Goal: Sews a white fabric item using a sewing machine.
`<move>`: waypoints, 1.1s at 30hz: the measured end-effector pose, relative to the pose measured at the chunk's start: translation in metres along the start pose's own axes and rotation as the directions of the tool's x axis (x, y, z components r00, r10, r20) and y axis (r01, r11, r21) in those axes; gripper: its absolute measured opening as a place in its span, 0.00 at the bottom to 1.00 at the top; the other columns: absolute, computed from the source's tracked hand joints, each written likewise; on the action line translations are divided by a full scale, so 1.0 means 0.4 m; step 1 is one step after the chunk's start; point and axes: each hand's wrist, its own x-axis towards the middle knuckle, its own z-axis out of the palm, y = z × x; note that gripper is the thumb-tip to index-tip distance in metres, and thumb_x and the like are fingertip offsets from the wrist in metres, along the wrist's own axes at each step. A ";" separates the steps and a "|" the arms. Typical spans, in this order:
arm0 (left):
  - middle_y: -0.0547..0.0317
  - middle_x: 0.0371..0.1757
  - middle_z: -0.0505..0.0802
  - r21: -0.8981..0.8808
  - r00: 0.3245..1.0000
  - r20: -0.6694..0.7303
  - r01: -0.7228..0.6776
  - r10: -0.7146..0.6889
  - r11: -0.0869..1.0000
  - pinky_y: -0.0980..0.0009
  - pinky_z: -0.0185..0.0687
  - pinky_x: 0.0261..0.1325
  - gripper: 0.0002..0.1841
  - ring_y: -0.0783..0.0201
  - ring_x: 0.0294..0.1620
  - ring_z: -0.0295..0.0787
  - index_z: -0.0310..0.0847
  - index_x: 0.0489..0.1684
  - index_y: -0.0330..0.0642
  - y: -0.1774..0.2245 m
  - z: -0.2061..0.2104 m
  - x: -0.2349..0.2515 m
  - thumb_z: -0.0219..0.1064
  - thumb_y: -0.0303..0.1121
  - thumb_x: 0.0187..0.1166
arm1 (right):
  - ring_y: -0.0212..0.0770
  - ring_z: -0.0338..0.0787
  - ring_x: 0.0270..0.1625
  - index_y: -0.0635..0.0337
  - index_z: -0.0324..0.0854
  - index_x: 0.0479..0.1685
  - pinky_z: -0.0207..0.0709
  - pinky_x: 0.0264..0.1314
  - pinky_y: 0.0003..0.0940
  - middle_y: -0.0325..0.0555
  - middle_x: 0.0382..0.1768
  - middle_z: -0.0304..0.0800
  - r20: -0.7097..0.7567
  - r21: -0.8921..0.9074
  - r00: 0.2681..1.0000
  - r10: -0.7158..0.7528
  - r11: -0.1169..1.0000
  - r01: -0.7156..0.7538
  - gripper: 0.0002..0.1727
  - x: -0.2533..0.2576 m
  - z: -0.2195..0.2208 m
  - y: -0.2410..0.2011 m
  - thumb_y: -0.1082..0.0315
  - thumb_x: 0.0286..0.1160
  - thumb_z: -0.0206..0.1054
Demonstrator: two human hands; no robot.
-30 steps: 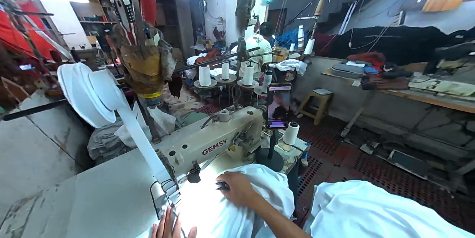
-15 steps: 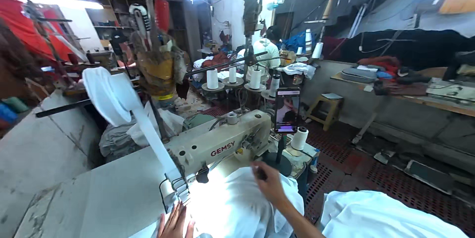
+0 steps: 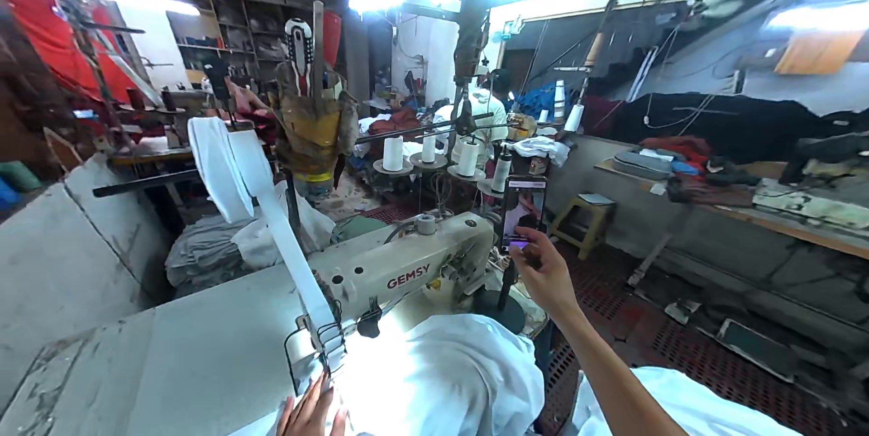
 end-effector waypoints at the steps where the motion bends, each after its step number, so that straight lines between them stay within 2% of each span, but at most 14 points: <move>1: 0.46 0.79 0.83 -0.002 1.000 -0.007 0.000 0.000 1.000 0.43 0.50 0.92 0.24 0.49 0.84 0.76 0.89 0.65 0.40 0.000 0.000 -0.001 0.57 0.47 0.86 | 0.25 0.78 0.24 0.62 0.72 0.81 0.75 0.28 0.22 0.36 0.27 0.84 0.003 -0.004 1.000 -0.001 1.000 0.001 0.29 0.004 0.000 -0.003 0.62 0.82 0.67; 3: 0.45 0.79 0.83 -0.011 1.000 -0.007 -0.001 0.001 1.000 0.42 0.50 0.92 0.24 0.47 0.84 0.75 0.88 0.65 0.38 0.002 -0.001 -0.001 0.57 0.46 0.86 | 0.26 0.77 0.23 0.63 0.68 0.84 0.74 0.28 0.22 0.36 0.26 0.83 -0.009 -0.017 0.999 -0.036 0.999 0.035 0.32 -0.007 0.006 -0.013 0.63 0.82 0.66; 5: 0.46 0.80 0.82 -0.007 1.000 0.009 0.001 -0.001 1.000 0.42 0.48 0.92 0.24 0.47 0.85 0.74 0.88 0.67 0.39 0.001 -0.002 -0.001 0.56 0.46 0.86 | 0.28 0.78 0.24 0.66 0.69 0.83 0.76 0.29 0.26 0.38 0.27 0.83 0.019 -0.029 0.997 -0.078 0.996 0.079 0.30 -0.049 0.025 -0.023 0.65 0.82 0.65; 9: 0.47 0.81 0.82 -0.004 1.000 0.017 0.003 -0.003 1.000 0.42 0.46 0.93 0.25 0.49 0.86 0.72 0.88 0.67 0.39 -0.004 0.005 0.000 0.55 0.47 0.87 | 0.32 0.87 0.29 0.64 0.85 0.64 0.85 0.33 0.32 0.43 0.33 0.92 0.230 -0.023 0.959 -0.162 0.985 0.172 0.18 -0.197 0.121 -0.029 0.70 0.77 0.66; 11: 0.46 0.80 0.83 -0.005 1.000 0.009 -0.003 0.003 1.000 0.42 0.46 0.93 0.24 0.48 0.86 0.73 0.88 0.66 0.39 -0.003 0.005 -0.001 0.55 0.46 0.87 | 0.37 0.92 0.36 0.57 0.90 0.56 0.89 0.40 0.40 0.43 0.39 0.94 0.447 -0.059 0.883 -0.142 0.980 0.188 0.15 -0.279 0.183 -0.024 0.69 0.73 0.68; 13: 0.46 0.80 0.83 -0.005 1.000 0.004 -0.007 0.007 1.000 0.42 0.46 0.93 0.24 0.48 0.85 0.73 0.88 0.66 0.38 -0.001 0.001 -0.002 0.55 0.46 0.87 | 0.44 0.95 0.43 0.51 0.91 0.57 0.90 0.46 0.49 0.45 0.45 0.95 0.645 -0.154 0.763 -0.044 0.970 0.186 0.15 -0.344 0.247 -0.012 0.63 0.73 0.70; 14: 0.45 0.80 0.83 -0.007 1.000 -0.004 -0.010 0.010 1.000 0.42 0.47 0.93 0.24 0.48 0.85 0.74 0.88 0.66 0.38 0.001 0.000 -0.003 0.56 0.45 0.87 | 0.46 0.94 0.47 0.47 0.90 0.61 0.88 0.50 0.53 0.45 0.49 0.94 0.711 -0.226 0.702 0.040 0.958 0.174 0.17 -0.365 0.274 -0.003 0.57 0.77 0.68; 16: 0.45 0.79 0.84 -0.007 1.000 -0.020 -0.012 0.012 1.000 0.41 0.48 0.92 0.24 0.47 0.84 0.75 0.88 0.65 0.38 0.003 0.001 -0.004 0.56 0.45 0.87 | 0.48 0.95 0.47 0.43 0.88 0.65 0.87 0.46 0.54 0.43 0.51 0.94 0.708 -0.354 0.692 0.141 0.919 0.175 0.20 -0.381 0.307 0.010 0.50 0.79 0.64; 19: 0.46 0.78 0.84 -0.006 0.999 -0.032 -0.014 0.014 1.000 0.42 0.49 0.92 0.24 0.47 0.84 0.75 0.89 0.65 0.37 0.001 0.007 -0.006 0.57 0.45 0.86 | 0.47 0.95 0.47 0.41 0.88 0.66 0.86 0.47 0.54 0.42 0.53 0.95 0.677 -0.409 0.704 0.215 0.905 0.117 0.20 -0.377 0.313 0.005 0.50 0.80 0.63; 26: 0.45 0.78 0.84 0.003 0.999 -0.034 -0.026 0.026 1.000 0.41 0.49 0.92 0.24 0.46 0.84 0.75 0.89 0.64 0.38 -0.005 0.010 -0.010 0.56 0.46 0.86 | 0.46 0.95 0.44 0.40 0.88 0.66 0.87 0.42 0.52 0.40 0.50 0.95 0.659 -0.417 0.732 0.171 0.894 0.166 0.20 -0.388 0.316 0.013 0.51 0.79 0.63; 28: 0.46 0.79 0.84 0.006 0.998 -0.043 -0.035 0.035 0.999 0.41 0.49 0.92 0.25 0.47 0.84 0.75 0.88 0.65 0.37 -0.007 0.010 -0.011 0.55 0.46 0.87 | 0.49 0.95 0.48 0.41 0.86 0.68 0.86 0.46 0.55 0.43 0.53 0.94 0.678 -0.454 0.693 0.247 0.882 0.129 0.20 -0.374 0.317 -0.012 0.55 0.78 0.63; 29: 0.47 0.79 0.84 0.013 0.998 -0.056 -0.040 0.040 0.999 0.41 0.50 0.91 0.25 0.48 0.84 0.76 0.88 0.66 0.38 -0.009 0.013 -0.011 0.55 0.47 0.87 | 0.51 0.94 0.53 0.41 0.85 0.70 0.85 0.50 0.57 0.45 0.56 0.93 0.698 -0.480 0.646 0.311 0.872 0.098 0.21 -0.361 0.316 -0.034 0.58 0.78 0.62; 31: 0.50 0.78 0.86 0.039 0.992 -0.115 -0.052 0.056 0.998 0.42 0.55 0.90 0.26 0.50 0.82 0.78 0.89 0.66 0.39 -0.009 0.025 -0.006 0.54 0.48 0.86 | 0.54 0.92 0.57 0.45 0.83 0.72 0.84 0.55 0.60 0.48 0.60 0.91 0.719 -0.496 0.585 0.374 0.866 0.056 0.23 -0.340 0.318 -0.081 0.63 0.77 0.62; 33: 0.55 0.77 0.87 0.050 0.988 -0.148 -0.034 0.041 0.998 0.42 0.59 0.88 0.25 0.53 0.82 0.78 0.89 0.66 0.42 -0.005 0.029 -0.004 0.54 0.48 0.84 | 0.53 0.94 0.53 0.50 0.86 0.68 0.86 0.51 0.58 0.49 0.57 0.92 0.722 -0.421 0.627 0.292 0.905 0.063 0.22 -0.357 0.338 -0.131 0.65 0.74 0.64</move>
